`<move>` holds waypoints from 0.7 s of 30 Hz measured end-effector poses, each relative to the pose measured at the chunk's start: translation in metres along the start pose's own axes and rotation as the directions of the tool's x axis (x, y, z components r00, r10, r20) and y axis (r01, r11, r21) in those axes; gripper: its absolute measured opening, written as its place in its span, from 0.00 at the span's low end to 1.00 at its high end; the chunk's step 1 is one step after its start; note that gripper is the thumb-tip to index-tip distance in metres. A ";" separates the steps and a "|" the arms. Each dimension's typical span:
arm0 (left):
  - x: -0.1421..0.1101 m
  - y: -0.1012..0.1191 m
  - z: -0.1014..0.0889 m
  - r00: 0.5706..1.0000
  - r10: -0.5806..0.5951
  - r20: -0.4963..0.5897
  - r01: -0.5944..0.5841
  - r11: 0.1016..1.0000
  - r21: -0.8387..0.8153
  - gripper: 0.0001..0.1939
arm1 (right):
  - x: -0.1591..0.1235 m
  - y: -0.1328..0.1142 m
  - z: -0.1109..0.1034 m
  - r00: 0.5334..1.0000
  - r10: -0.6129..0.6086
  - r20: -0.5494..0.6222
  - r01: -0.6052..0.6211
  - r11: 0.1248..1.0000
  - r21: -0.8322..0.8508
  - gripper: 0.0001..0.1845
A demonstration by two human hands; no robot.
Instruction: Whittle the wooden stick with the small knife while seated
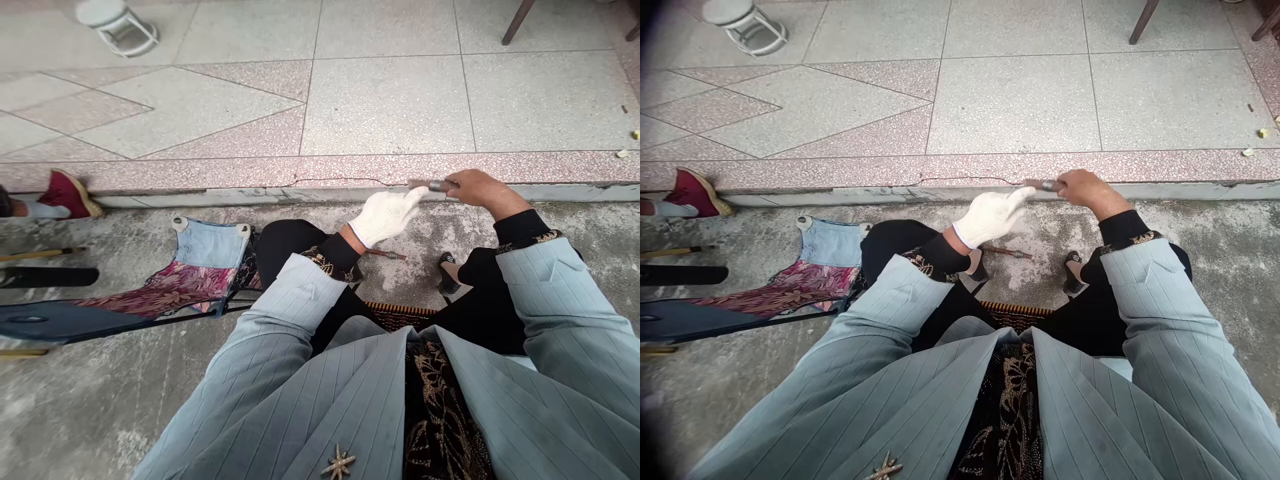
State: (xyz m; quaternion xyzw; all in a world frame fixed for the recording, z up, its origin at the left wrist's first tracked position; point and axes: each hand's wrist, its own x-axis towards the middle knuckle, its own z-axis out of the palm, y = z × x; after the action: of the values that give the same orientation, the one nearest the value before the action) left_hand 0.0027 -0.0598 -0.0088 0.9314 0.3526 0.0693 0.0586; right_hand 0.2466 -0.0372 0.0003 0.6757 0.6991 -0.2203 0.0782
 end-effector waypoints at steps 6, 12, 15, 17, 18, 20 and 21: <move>0.005 -0.013 -0.011 0.982 -0.162 -0.099 0.139 0.968 -0.208 0.16 | -0.016 -0.006 -0.004 0.813 -0.375 0.445 0.300 0.925 0.232 0.22; 0.015 -0.027 -0.004 0.937 -0.349 0.037 0.244 0.573 -0.783 0.11 | -0.042 -0.004 -0.033 0.770 -0.615 0.171 0.314 0.598 0.737 0.32; 0.016 -0.022 0.002 0.913 -0.392 0.112 0.243 0.306 -0.921 0.12 | -0.044 -0.006 -0.034 0.853 -0.520 -0.050 0.300 0.410 0.861 0.30; 0.015 -0.018 0.004 0.905 -0.404 0.131 0.225 0.193 -0.955 0.13 | -0.042 -0.009 -0.031 0.888 -0.445 -0.116 0.287 0.339 0.896 0.29; 0.014 -0.016 0.005 0.900 -0.414 0.136 0.217 0.156 -0.964 0.14 | -0.041 -0.011 -0.029 0.904 -0.405 -0.136 0.279 0.317 0.906 0.29; 0.013 -0.014 0.008 0.885 -0.447 0.129 0.204 0.124 -0.971 0.16 | -0.039 -0.013 -0.027 0.933 -0.320 -0.163 0.263 0.301 0.917 0.27; 0.013 -0.013 0.011 0.875 -0.470 0.117 0.198 0.126 -0.972 0.17 | -0.037 -0.014 -0.026 0.946 -0.275 -0.173 0.256 0.301 0.919 0.26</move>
State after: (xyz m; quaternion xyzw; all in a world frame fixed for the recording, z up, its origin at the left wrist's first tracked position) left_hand 0.0053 -0.0420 -0.0201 0.5679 0.4345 0.3596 0.5995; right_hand 0.2408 -0.0599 0.0411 0.4724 0.5492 -0.5933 -0.3511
